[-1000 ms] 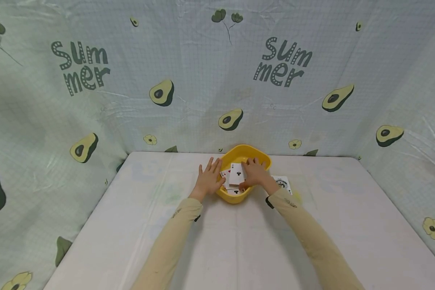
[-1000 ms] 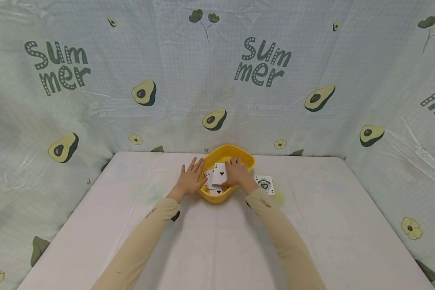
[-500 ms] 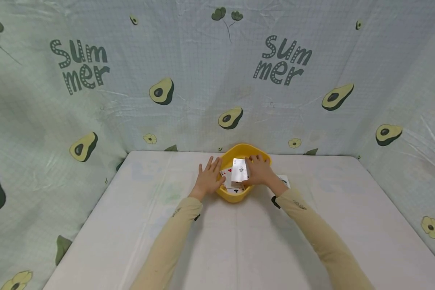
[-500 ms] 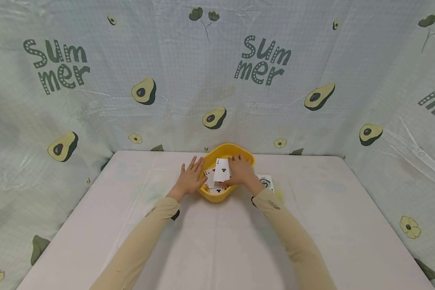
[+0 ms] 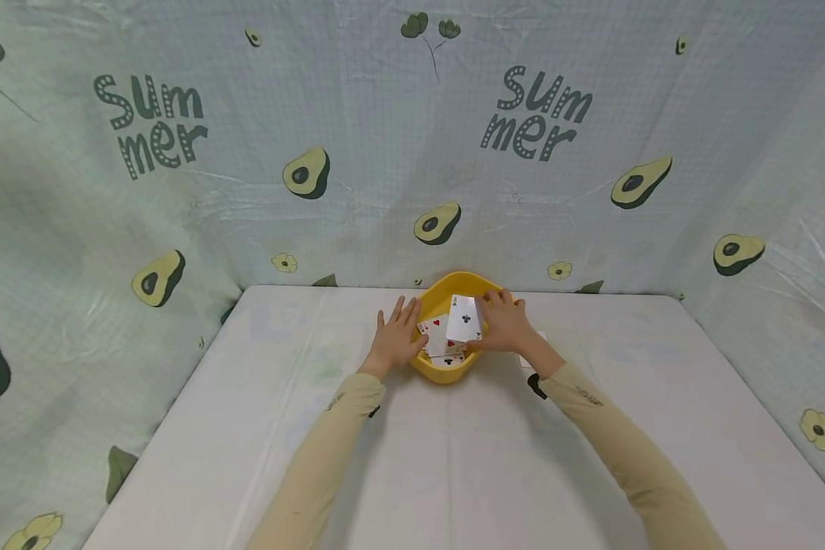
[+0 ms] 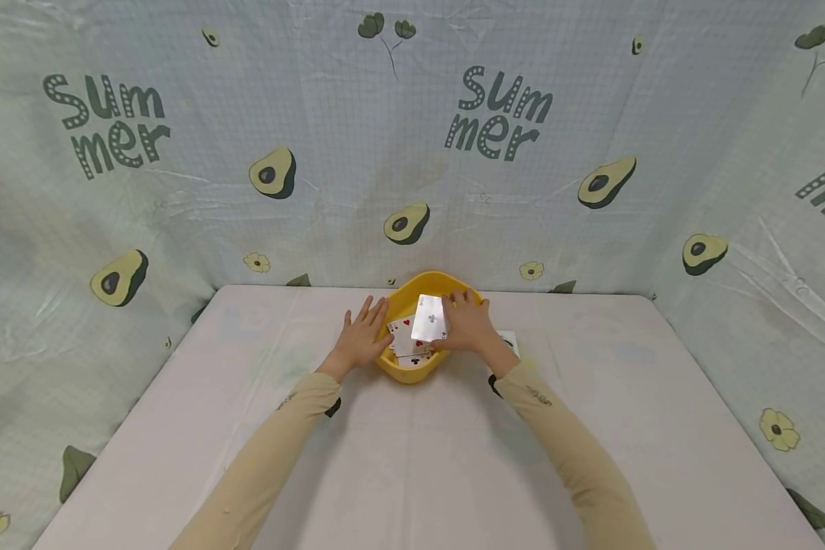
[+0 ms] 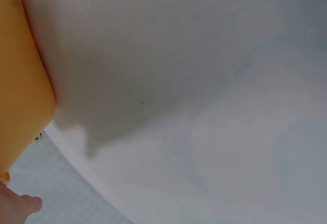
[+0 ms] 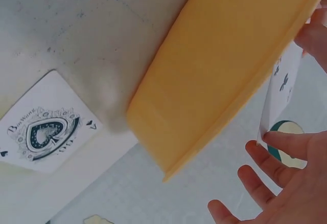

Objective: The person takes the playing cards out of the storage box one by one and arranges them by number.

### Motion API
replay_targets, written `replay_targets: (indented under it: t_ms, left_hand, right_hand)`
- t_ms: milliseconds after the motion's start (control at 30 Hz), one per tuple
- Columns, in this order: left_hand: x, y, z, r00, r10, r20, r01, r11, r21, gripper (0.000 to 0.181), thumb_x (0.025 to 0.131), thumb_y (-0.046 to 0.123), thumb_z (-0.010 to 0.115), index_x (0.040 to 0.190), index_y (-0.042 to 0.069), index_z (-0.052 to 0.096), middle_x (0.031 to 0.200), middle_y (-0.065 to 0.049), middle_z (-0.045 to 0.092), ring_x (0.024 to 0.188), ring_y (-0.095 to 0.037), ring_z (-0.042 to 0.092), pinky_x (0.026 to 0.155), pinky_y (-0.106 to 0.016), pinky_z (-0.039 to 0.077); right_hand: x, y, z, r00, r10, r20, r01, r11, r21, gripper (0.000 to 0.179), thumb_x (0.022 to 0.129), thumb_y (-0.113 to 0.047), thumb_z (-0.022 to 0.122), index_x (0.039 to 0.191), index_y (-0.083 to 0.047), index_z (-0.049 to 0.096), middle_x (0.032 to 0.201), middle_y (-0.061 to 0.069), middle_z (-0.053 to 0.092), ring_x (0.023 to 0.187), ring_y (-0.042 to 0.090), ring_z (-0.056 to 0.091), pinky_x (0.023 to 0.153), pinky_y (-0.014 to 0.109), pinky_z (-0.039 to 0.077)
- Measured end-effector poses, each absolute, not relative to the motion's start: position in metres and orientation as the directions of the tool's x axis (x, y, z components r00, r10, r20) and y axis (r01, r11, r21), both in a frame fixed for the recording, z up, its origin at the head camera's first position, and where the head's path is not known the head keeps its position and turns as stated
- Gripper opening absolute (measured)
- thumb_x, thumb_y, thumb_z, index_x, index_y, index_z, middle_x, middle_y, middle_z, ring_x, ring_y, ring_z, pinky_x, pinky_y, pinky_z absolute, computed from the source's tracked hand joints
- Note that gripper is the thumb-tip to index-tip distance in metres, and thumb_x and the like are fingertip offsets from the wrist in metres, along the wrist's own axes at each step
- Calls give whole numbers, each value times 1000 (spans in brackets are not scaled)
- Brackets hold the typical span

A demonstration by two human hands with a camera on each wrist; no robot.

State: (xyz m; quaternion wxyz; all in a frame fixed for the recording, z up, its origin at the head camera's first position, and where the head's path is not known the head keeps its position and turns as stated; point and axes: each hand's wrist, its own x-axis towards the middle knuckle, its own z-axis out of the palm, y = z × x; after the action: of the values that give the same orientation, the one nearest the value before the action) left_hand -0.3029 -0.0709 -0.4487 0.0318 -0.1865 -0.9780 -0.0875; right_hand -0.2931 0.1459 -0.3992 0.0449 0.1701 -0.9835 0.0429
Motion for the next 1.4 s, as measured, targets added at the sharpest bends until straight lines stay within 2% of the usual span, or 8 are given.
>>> replay_targets:
  t_ms: [233,500,900,1400]
  left_hand:
    - [-305,-69,-448,-933,350,88,360,920,158,69,91,41,39,145,11,8,151,-3,12,140,-24,4,107,-57,12]
    - [-305,-69,-447,-931,354,88,364,916,166,69,91,42,39,145,11,9,151,-4,13,140,-24,4,107,-57,12]
    - [-304,-69,-447,-932,351,87,361,916,176,69,91,41,40,145,11,10,151,-4,12,140,-24,4,107,-57,12]
    - [-302,-72,-448,-926,365,102,377,913,157,69,90,41,41,144,10,10,151,-4,14,140,-24,6,107,-57,14]
  right_hand:
    - [-292,154,-394,-937,-329,115,-336,941,-49,92,65,-53,70,135,-4,35,133,18,36,118,38,28,92,59,29]
    - [-292,169,-395,-933,-331,141,-337,941,-22,88,64,-55,69,130,-4,39,128,17,38,116,37,29,89,59,31]
    - [-271,188,-384,-919,-352,179,-359,933,-5,88,65,-50,70,131,-3,39,124,18,41,115,38,30,86,60,32]
    - [-252,217,-395,-927,-339,161,-338,940,39,91,63,-52,70,133,-3,37,124,16,41,113,38,30,85,61,32]
